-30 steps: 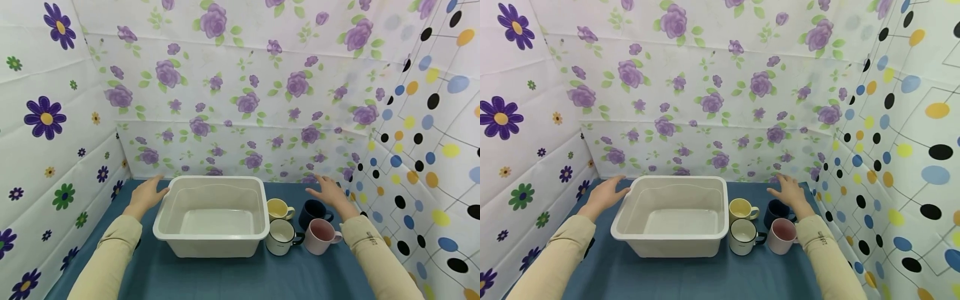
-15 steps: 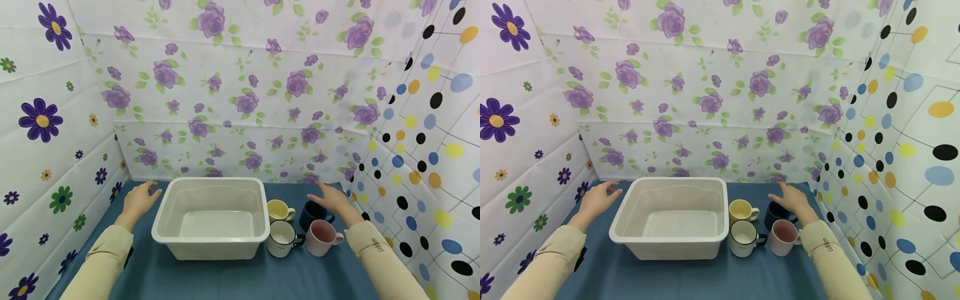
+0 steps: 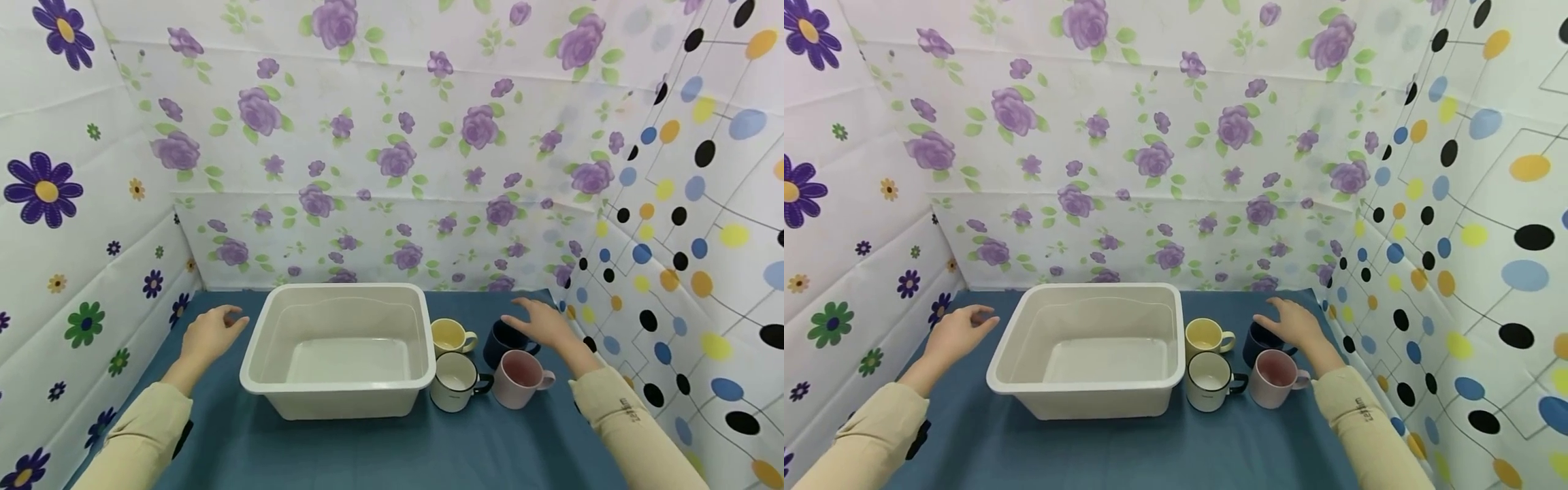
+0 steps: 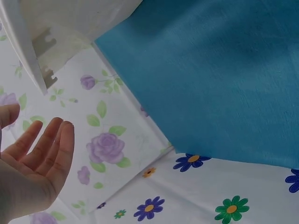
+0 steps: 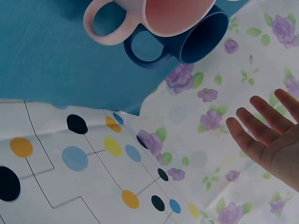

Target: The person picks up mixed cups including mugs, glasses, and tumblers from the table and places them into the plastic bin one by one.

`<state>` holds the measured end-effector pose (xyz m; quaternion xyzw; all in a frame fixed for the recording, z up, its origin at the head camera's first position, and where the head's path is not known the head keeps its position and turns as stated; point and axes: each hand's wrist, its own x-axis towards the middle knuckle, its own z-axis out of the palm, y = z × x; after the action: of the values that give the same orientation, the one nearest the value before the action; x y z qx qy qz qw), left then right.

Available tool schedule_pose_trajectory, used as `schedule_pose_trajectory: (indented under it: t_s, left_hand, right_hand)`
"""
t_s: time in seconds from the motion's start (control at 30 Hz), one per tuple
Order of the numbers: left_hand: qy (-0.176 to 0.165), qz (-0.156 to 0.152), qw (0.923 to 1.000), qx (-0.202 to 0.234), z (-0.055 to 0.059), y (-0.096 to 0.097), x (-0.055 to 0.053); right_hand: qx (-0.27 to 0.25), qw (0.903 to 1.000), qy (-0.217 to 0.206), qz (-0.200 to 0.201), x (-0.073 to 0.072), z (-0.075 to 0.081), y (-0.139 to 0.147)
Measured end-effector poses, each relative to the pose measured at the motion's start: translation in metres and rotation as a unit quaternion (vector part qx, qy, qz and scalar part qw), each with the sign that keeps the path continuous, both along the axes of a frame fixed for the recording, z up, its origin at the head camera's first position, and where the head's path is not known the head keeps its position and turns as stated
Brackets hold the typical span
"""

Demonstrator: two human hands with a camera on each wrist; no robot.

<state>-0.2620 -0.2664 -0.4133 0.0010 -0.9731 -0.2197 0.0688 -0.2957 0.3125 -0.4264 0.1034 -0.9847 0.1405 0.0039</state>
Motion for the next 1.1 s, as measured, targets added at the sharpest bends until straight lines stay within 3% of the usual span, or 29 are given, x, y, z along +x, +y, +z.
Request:
schedule_pose_trajectory:
  t_s: [0.23,0.37,0.57,0.77,1.1]
  left_hand:
    - [-0.054,-0.001,0.9948,0.086,-0.007,-0.008,0.012]
    - [-0.089,-0.015,0.9831,0.159,-0.010,-0.007,0.015]
    - [-0.126,-0.031,0.9649,0.228,-0.009,-0.010,0.018]
    - [-0.159,-0.028,0.9527,0.257,-0.006,-0.018,0.019]
    - [-0.219,-0.027,0.9290,0.297,-0.006,-0.021,0.018]
  right_hand:
    - [-0.029,0.9993,-0.013,0.020,0.008,-0.005,-0.003]
    - [-0.028,0.9994,-0.005,0.018,0.014,-0.008,0.000]
    - [-0.026,0.9993,-0.006,0.026,0.020,-0.014,0.006]
    - [-0.028,0.9990,-0.008,0.034,0.023,-0.017,0.007]
    - [-0.011,0.9948,-0.073,0.070,0.031,-0.014,0.007]
